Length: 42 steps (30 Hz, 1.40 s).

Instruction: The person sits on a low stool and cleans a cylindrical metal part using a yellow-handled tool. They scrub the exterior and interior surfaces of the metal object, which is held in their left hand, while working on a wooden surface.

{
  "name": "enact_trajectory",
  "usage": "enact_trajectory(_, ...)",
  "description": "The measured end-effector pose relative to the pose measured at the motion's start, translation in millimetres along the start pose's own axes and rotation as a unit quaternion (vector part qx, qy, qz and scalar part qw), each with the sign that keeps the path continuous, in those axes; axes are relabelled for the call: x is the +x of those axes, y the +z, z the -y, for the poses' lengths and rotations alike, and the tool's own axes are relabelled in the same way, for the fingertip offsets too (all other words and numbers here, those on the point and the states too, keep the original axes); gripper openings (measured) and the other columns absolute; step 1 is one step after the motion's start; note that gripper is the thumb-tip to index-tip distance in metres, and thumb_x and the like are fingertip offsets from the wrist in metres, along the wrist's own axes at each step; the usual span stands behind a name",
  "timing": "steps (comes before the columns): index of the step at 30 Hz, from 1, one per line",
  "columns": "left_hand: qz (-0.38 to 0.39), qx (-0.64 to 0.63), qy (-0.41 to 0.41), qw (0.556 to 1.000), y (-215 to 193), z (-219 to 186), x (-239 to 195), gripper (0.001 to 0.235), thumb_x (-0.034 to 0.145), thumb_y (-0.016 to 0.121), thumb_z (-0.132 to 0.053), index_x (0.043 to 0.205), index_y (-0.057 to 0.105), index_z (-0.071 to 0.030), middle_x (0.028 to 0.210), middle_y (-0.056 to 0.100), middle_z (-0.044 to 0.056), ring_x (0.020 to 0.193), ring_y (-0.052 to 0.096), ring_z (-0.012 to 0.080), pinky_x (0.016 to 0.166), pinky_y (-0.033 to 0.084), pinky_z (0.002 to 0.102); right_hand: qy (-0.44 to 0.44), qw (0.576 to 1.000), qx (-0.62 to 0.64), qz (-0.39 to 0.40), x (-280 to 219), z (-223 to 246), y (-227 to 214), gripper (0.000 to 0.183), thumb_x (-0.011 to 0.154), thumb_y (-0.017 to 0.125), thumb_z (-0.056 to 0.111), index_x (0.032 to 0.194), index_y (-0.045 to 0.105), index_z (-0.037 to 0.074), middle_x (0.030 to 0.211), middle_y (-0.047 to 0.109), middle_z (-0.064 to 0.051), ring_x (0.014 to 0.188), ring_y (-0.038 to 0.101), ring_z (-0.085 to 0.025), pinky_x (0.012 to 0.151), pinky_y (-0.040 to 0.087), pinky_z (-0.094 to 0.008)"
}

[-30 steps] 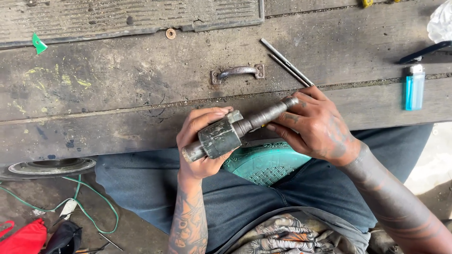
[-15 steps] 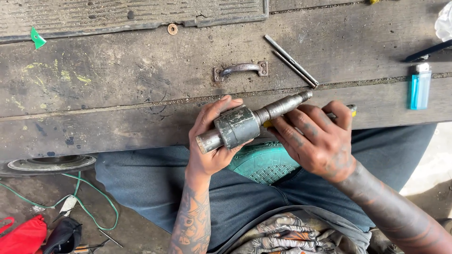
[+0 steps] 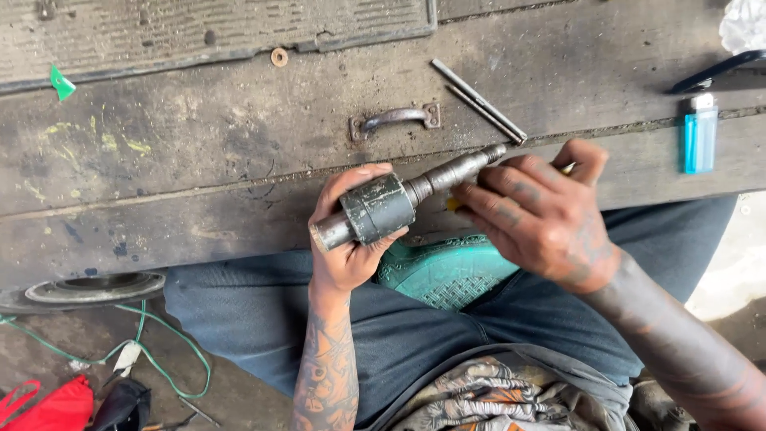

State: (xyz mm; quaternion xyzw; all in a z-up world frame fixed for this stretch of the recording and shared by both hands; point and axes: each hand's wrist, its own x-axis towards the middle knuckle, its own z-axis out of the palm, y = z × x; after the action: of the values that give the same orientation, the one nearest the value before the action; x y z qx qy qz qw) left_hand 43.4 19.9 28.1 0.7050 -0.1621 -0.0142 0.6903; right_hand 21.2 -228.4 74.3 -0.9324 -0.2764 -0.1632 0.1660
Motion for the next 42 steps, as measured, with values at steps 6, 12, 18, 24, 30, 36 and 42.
enact_trajectory(6,0.019,0.020,0.032,0.999,2.6,-1.7,-1.7,0.050,0.090,0.078,-0.025,0.129,0.049,-0.009,0.127,0.062,0.018,0.121,0.066,0.0333,0.109,0.053,0.044,0.034,0.999,-0.038,-0.011,-5.7,15.5,14.5,0.011,0.107,0.072,0.029,0.111,0.075,0.019,0.104,0.073,0.001,0.089,0.068,-0.022,0.085,0.022,-0.043)
enact_trajectory(12,0.026,0.041,0.042,0.998,4.8,-9.3,1.3,0.048,0.092,0.076,-0.029,0.128,0.051,-0.008,0.125,0.062,0.016,0.120,0.066,0.0327,0.108,0.054,0.043,0.011,1.000,0.004,0.009,-8.4,15.4,18.1,0.013,0.105,0.062,0.008,0.111,0.074,0.011,0.101,0.067,-0.004,0.082,0.061,-0.025,0.075,0.038,-0.034)
enact_trajectory(18,0.013,0.037,0.011,0.999,4.5,-6.4,0.8,0.051,0.088,0.079,-0.031,0.126,0.053,-0.007,0.125,0.065,0.017,0.119,0.067,0.0314,0.108,0.052,0.041,-0.087,0.987,-0.026,0.134,-9.5,1.5,14.5,0.034,0.102,0.047,0.013,0.128,0.066,0.020,0.108,0.066,0.002,0.105,0.065,-0.022,0.083,0.029,-0.047)
enact_trajectory(24,0.023,0.037,0.043,0.998,5.7,-5.2,1.7,0.049,0.091,0.078,-0.027,0.127,0.051,-0.008,0.126,0.061,0.014,0.122,0.066,0.0334,0.110,0.053,0.044,-0.043,0.998,-0.021,0.039,-5.0,4.2,7.8,0.019,0.103,0.064,0.009,0.119,0.073,0.012,0.102,0.068,-0.002,0.096,0.068,-0.024,0.082,0.041,-0.034)
enact_trajectory(30,0.024,0.033,0.042,0.998,4.5,-4.4,-0.2,0.049,0.090,0.077,-0.028,0.126,0.051,-0.008,0.125,0.061,0.015,0.122,0.066,0.0335,0.109,0.054,0.044,-0.004,0.999,-0.040,0.006,-3.7,12.0,7.6,0.011,0.106,0.069,0.017,0.115,0.075,0.020,0.104,0.071,0.004,0.089,0.066,-0.019,0.079,0.022,-0.043)
enact_trajectory(36,0.021,0.033,0.049,0.998,6.1,-3.1,-1.9,0.048,0.091,0.078,-0.027,0.126,0.051,-0.009,0.124,0.060,0.012,0.121,0.066,0.0338,0.110,0.054,0.045,-0.008,1.000,-0.024,0.011,-3.1,14.7,10.7,0.012,0.104,0.068,0.009,0.114,0.074,0.012,0.097,0.065,-0.001,0.083,0.062,-0.022,0.070,0.037,-0.033)
enact_trajectory(42,0.011,0.040,0.038,0.998,6.0,-4.2,-0.6,0.050,0.090,0.077,-0.031,0.126,0.052,-0.008,0.124,0.061,0.017,0.120,0.066,0.0325,0.109,0.053,0.043,-0.017,0.998,0.040,0.051,-9.1,-1.8,13.9,0.018,0.104,0.063,0.015,0.120,0.073,0.015,0.107,0.068,0.001,0.097,0.065,-0.024,0.082,0.028,-0.046)
